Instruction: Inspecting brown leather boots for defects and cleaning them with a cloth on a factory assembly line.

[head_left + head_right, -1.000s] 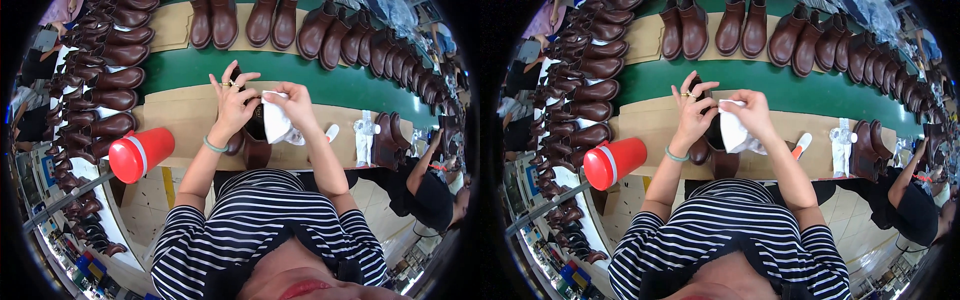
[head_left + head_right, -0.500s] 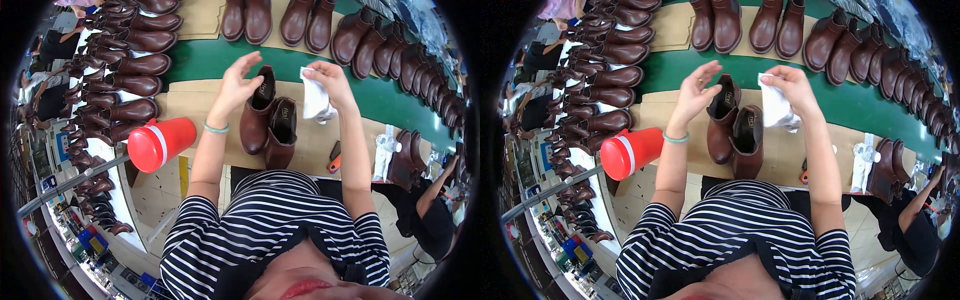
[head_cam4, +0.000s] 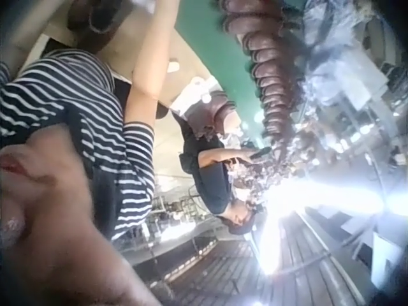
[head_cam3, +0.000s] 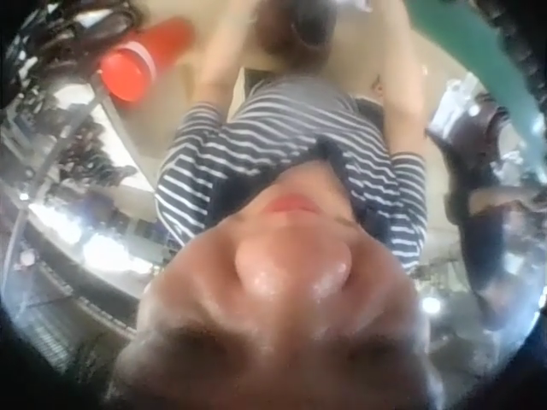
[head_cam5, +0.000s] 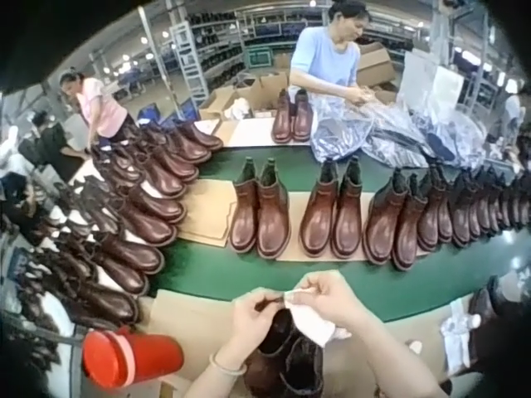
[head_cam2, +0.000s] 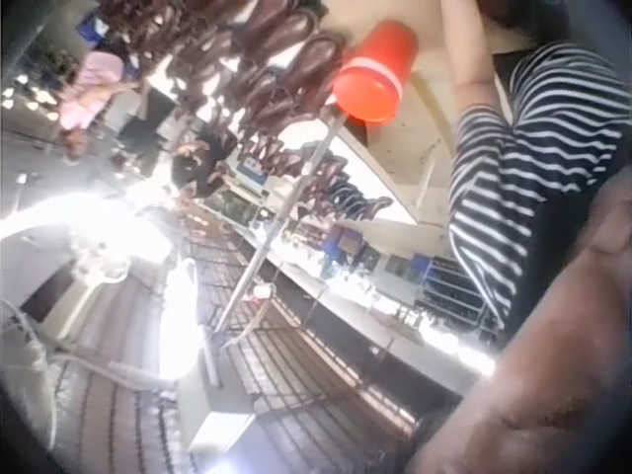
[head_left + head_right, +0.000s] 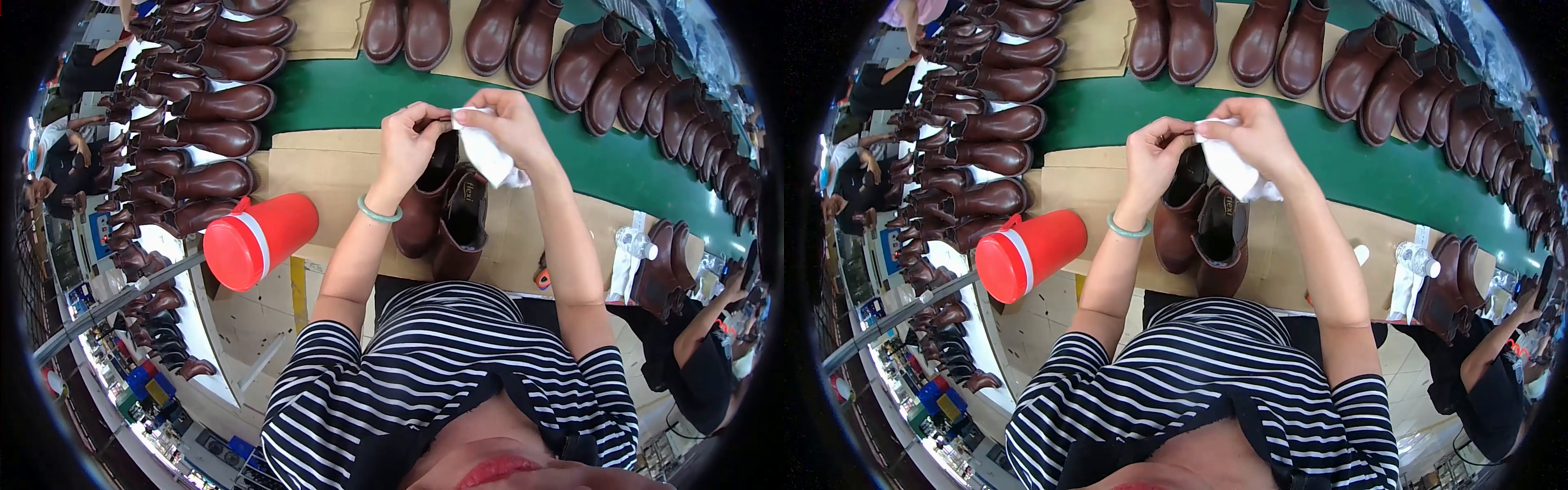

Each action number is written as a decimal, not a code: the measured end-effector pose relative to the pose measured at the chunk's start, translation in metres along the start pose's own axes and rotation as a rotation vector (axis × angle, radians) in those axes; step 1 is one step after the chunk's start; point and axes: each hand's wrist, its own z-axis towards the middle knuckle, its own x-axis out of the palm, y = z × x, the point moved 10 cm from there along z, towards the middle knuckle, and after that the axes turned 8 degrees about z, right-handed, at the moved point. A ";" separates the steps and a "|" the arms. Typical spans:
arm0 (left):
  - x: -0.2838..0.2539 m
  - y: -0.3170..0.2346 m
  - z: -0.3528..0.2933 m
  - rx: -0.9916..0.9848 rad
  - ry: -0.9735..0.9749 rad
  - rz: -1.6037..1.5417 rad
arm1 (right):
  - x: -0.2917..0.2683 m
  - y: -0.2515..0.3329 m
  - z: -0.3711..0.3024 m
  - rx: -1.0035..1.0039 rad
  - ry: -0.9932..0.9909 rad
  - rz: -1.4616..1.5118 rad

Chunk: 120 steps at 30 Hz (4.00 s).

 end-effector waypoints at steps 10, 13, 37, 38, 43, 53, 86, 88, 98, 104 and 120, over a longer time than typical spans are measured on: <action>-0.003 -0.001 0.001 -0.009 -0.032 0.094 | 0.009 0.009 -0.004 -0.118 -0.038 -0.111; -0.001 -0.004 0.005 -0.013 -0.011 0.139 | -0.002 -0.006 0.004 -0.136 -0.029 -0.115; 0.050 -0.024 -0.077 -0.278 0.125 0.019 | -0.077 -0.107 -0.124 0.158 -0.112 0.503; 0.051 -0.020 -0.081 -0.282 0.125 0.031 | -0.072 -0.108 -0.125 0.159 -0.109 0.515; 0.026 -0.023 -0.106 -0.181 -0.078 -0.208 | -0.037 -0.063 -0.129 0.145 0.099 0.295; 0.034 -0.022 -0.108 -0.087 -0.025 -0.054 | 0.028 -0.017 -0.059 -0.225 0.414 -0.249; -0.017 -0.064 -0.027 -0.084 -0.090 0.136 | -0.073 -0.050 -0.071 0.088 0.088 0.261; -0.003 -0.024 -0.008 -0.416 0.053 0.196 | -0.059 -0.053 -0.057 0.091 0.105 0.249; -0.005 -0.021 -0.041 -0.161 -0.164 -0.146 | -0.004 -0.023 -0.011 0.088 0.320 0.181; -0.005 -0.029 -0.050 -0.124 -0.127 -0.137 | 0.047 -0.009 0.015 0.015 0.535 0.020; -0.008 -0.033 -0.061 0.015 -0.090 0.006 | 0.050 -0.022 0.005 0.158 0.634 0.081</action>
